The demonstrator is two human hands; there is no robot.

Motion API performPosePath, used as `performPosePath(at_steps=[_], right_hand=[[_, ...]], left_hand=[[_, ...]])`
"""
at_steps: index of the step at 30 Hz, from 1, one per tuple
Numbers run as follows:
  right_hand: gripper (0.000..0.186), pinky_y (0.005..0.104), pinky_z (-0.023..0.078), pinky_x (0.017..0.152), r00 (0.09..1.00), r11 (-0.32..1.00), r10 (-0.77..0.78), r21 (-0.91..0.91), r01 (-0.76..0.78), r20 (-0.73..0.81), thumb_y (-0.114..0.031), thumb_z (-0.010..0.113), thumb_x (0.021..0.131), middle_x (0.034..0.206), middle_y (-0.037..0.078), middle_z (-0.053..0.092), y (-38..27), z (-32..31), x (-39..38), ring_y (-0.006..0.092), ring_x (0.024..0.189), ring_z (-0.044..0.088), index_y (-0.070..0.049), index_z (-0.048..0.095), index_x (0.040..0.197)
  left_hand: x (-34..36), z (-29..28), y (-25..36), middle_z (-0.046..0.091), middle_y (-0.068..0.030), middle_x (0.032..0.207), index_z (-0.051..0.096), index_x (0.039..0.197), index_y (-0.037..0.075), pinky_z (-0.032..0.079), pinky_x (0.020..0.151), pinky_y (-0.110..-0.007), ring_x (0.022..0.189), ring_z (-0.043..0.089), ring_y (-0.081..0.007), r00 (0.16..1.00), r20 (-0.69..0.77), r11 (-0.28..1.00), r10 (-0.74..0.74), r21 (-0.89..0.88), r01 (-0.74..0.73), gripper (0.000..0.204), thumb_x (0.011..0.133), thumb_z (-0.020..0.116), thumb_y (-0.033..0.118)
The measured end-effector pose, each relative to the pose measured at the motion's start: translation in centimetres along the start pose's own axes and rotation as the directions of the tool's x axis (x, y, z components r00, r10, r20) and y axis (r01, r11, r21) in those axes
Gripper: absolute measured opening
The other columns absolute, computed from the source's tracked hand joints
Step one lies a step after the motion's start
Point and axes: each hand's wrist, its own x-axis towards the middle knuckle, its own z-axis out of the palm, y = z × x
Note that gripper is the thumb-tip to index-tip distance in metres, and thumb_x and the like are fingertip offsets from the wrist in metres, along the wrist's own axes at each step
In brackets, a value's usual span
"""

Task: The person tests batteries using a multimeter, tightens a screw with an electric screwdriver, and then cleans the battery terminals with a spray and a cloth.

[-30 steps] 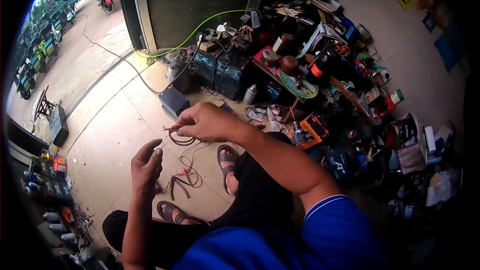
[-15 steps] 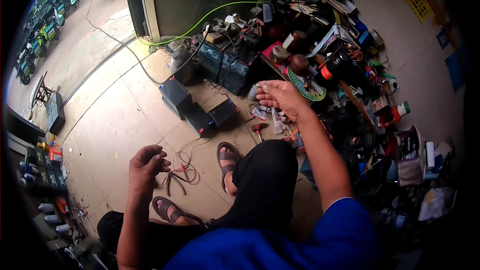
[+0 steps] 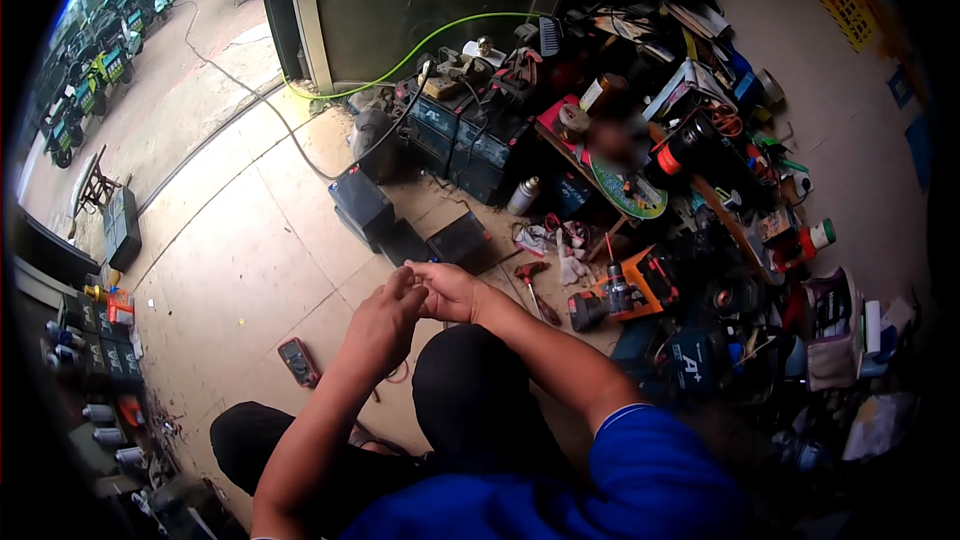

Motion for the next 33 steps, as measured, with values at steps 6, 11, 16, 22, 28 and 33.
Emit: performPosePath(at_steps=[6, 11, 16, 22, 28, 33], right_hand=[[0.013, 0.0383, 0.062, 0.074, 0.902, 0.983, -0.060, 0.132, 0.128, -0.428, -0.013, 0.065, 0.101, 0.094, 0.010, 0.067, -0.5, -16.3, -2.4, 0.0235, 0.083, 0.069, -0.001, 0.064, 0.104], [0.012, 0.0461, 0.062, 0.088, 0.623, 0.847, -0.319, 0.080, 0.525, -0.714, -0.007, 0.062, 0.099, 0.094, 0.015, 0.064, -10.4, -30.7, -8.3, 0.0300, 0.088, 0.067, 0.004, 0.060, 0.103], [0.040, 0.0495, 0.061, 0.091, 0.329, 0.874, -0.409, -0.261, 0.410, -0.851, -0.016, 0.062, 0.098, 0.127, 0.019, 0.057, -12.4, -31.4, -6.2, 0.0319, 0.109, 0.063, 0.003, 0.052, 0.132], [0.013, 0.0314, 0.046, 0.053, 0.373, 0.434, -0.790, -0.874, -0.219, -0.486, -0.014, 0.067, 0.097, 0.076, 0.000, 0.062, 4.7, -35.6, -5.2, 0.0148, 0.061, 0.059, -0.004, 0.070, 0.103], [0.017, 0.0300, 0.054, 0.063, 0.668, 0.454, -0.544, -0.848, -0.274, -0.507, -0.015, 0.068, 0.099, 0.087, 0.003, 0.068, 19.0, -25.2, 2.1, 0.0163, 0.074, 0.067, -0.004, 0.067, 0.111], [0.019, 0.0303, 0.056, 0.067, 0.695, 0.513, -0.536, -0.839, -0.182, -0.479, -0.014, 0.068, 0.099, 0.092, 0.004, 0.069, 10.1, -18.2, -0.4, 0.0169, 0.080, 0.068, -0.003, 0.066, 0.114]], left_hand=[[-4.1, -2.7, -1.3, 0.060, -0.0188, 0.140, 0.067, 0.124, 0.005, 0.055, 0.095, -0.045, 0.115, 0.065, -0.0389, 0.974, 0.173, 0.989, -0.149, 0.034, 0.145, 0.037, 0.087, 0.072, 0.010], [-6.3, -2.1, -1.8, 0.061, -0.0194, 0.138, 0.067, 0.124, 0.003, 0.052, 0.100, -0.044, 0.119, 0.063, -0.0381, 0.919, 0.357, 0.986, -0.166, 0.070, 0.151, 0.041, 0.085, 0.074, 0.011], [-7.9, -3.0, -2.0, 0.060, -0.0196, 0.139, 0.065, 0.127, 0.002, 0.052, 0.100, -0.044, 0.120, 0.062, -0.0367, 0.922, 0.334, 0.979, -0.195, 0.117, 0.164, 0.044, 0.085, 0.074, 0.012], [-6.9, -0.5, -3.4, 0.061, -0.0172, 0.134, 0.061, 0.128, 0.004, 0.053, 0.091, -0.046, 0.113, 0.064, -0.0355, 0.908, 0.416, 0.990, -0.054, 0.141, -0.006, 0.044, 0.089, 0.073, 0.020], [-11.6, 0.5, -3.3, 0.063, -0.0186, 0.108, 0.062, 0.115, 0.001, 0.057, 0.081, -0.051, 0.100, 0.068, -0.0373, 0.882, 0.464, 0.984, -0.079, 0.180, -0.007, 0.035, 0.088, 0.073, 0.021], [-13.3, -0.1, -3.4, 0.069, -0.0192, 0.106, 0.067, 0.102, 0.000, 0.059, 0.079, -0.049, 0.097, 0.071, -0.0392, 0.932, 0.349, 0.987, -0.095, 0.153, 0.044, 0.023, 0.084, 0.072, 0.013]])
